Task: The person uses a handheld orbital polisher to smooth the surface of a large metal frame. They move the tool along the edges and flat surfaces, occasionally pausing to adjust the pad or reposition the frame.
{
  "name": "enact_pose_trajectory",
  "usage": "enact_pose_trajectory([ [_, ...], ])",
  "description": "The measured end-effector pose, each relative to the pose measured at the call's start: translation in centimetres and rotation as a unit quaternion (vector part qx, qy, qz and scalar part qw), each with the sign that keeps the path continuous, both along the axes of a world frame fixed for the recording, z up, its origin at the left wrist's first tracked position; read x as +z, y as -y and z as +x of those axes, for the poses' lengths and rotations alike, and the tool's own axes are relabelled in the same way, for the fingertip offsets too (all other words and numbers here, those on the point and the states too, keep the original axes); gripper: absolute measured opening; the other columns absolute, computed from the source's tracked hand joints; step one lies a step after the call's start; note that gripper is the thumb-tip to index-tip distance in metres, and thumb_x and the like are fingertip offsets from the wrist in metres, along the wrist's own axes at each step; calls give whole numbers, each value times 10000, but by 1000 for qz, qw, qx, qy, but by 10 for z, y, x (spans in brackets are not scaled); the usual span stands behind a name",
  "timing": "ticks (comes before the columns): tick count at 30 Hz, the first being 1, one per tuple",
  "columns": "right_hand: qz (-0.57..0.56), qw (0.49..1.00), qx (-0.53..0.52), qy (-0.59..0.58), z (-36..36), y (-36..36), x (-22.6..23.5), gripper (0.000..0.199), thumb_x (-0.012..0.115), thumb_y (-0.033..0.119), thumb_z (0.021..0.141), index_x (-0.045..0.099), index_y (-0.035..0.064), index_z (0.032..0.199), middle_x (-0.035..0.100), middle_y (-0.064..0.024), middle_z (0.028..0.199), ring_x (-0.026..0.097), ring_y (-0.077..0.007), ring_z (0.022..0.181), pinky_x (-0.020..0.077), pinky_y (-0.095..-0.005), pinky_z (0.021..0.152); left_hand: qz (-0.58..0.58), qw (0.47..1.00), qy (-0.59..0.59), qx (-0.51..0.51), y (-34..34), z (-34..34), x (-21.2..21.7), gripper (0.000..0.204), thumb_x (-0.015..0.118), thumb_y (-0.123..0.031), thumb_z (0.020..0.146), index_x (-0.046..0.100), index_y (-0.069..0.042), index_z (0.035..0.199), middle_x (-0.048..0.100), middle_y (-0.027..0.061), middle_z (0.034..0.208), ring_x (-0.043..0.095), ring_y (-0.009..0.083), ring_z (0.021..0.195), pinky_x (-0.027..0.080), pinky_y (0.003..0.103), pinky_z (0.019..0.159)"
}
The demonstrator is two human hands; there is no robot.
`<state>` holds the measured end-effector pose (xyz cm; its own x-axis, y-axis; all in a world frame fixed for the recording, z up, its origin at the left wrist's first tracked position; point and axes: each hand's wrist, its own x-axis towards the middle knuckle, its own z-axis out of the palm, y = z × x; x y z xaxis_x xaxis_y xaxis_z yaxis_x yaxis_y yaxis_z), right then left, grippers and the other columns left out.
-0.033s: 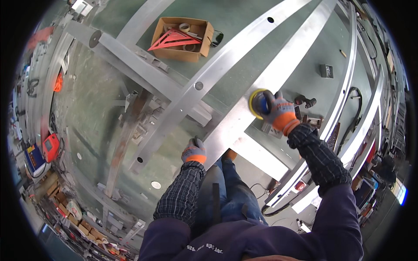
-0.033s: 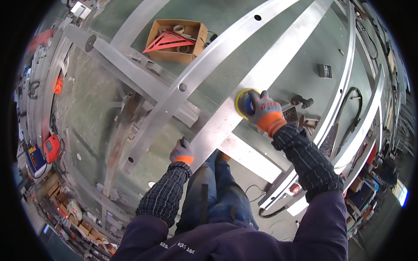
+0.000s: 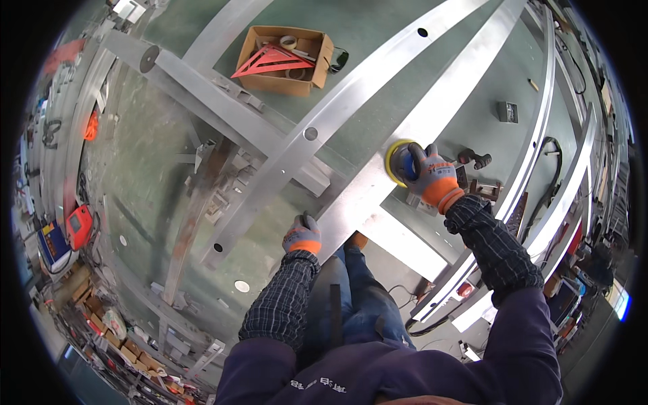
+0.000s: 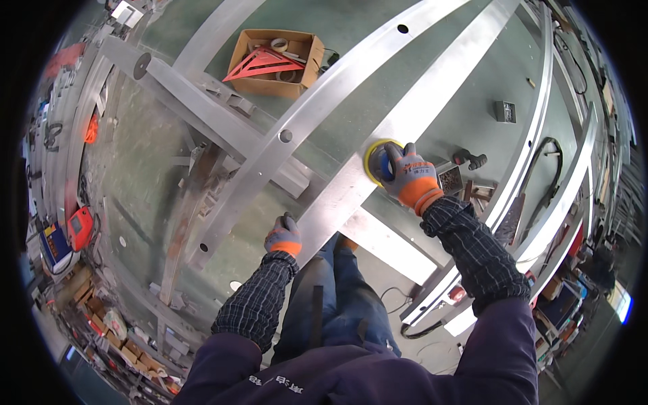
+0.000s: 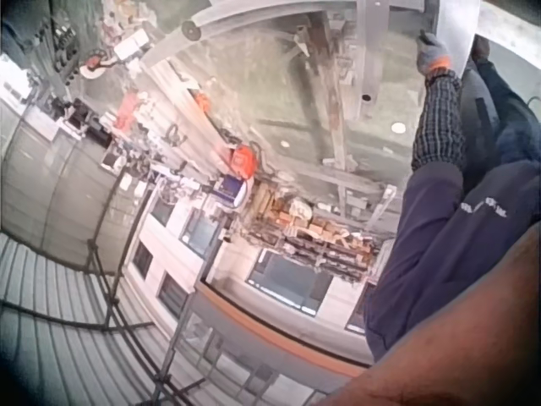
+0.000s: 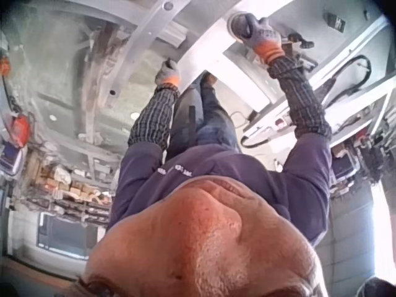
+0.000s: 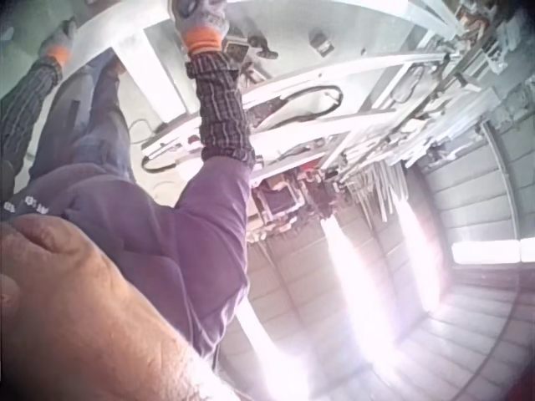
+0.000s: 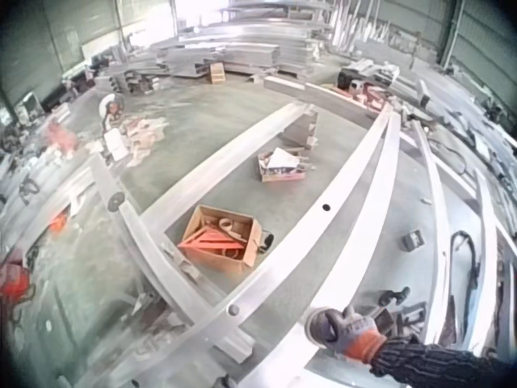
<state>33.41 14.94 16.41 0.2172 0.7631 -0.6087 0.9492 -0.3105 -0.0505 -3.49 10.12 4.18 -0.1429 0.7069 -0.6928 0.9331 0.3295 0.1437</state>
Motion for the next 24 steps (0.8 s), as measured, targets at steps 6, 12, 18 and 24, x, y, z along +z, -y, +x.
enact_pose_trajectory([
  [6,107,985,-130,46,69,-43,-14,778,829,450,891,497,274,1572,622,-253,1379,733,-468,1151,614,-507,953,-13,1000,3,5,-1,3,5,547,379,-521,1114,675,-82,1252,778,216,1172,722,466,1106,568,566,939],
  [12,124,975,-181,40,117,-64,-11,895,835,517,881,410,299,1638,625,-240,1396,704,-446,1230,576,-507,1044,29,999,3,16,5,4,-5,586,361,-556,1117,677,-86,1264,780,220,1165,722,469,1107,564,577,936],
  [18,166,959,-227,25,134,-55,-29,914,835,526,871,422,194,1615,636,-235,1420,703,-435,1238,571,-507,1055,45,999,2,22,-5,11,-3,602,373,-547,1123,713,-57,1205,770,244,1172,713,482,1105,566,576,922],
  [24,175,966,-189,-13,145,-72,-29,934,883,496,831,456,149,1586,623,-230,1428,726,-438,1191,595,-494,1018,156,964,191,-97,-42,18,32,286,620,-223,1066,742,-28,1236,804,186,1116,781,332,1030,608,439,875],
])
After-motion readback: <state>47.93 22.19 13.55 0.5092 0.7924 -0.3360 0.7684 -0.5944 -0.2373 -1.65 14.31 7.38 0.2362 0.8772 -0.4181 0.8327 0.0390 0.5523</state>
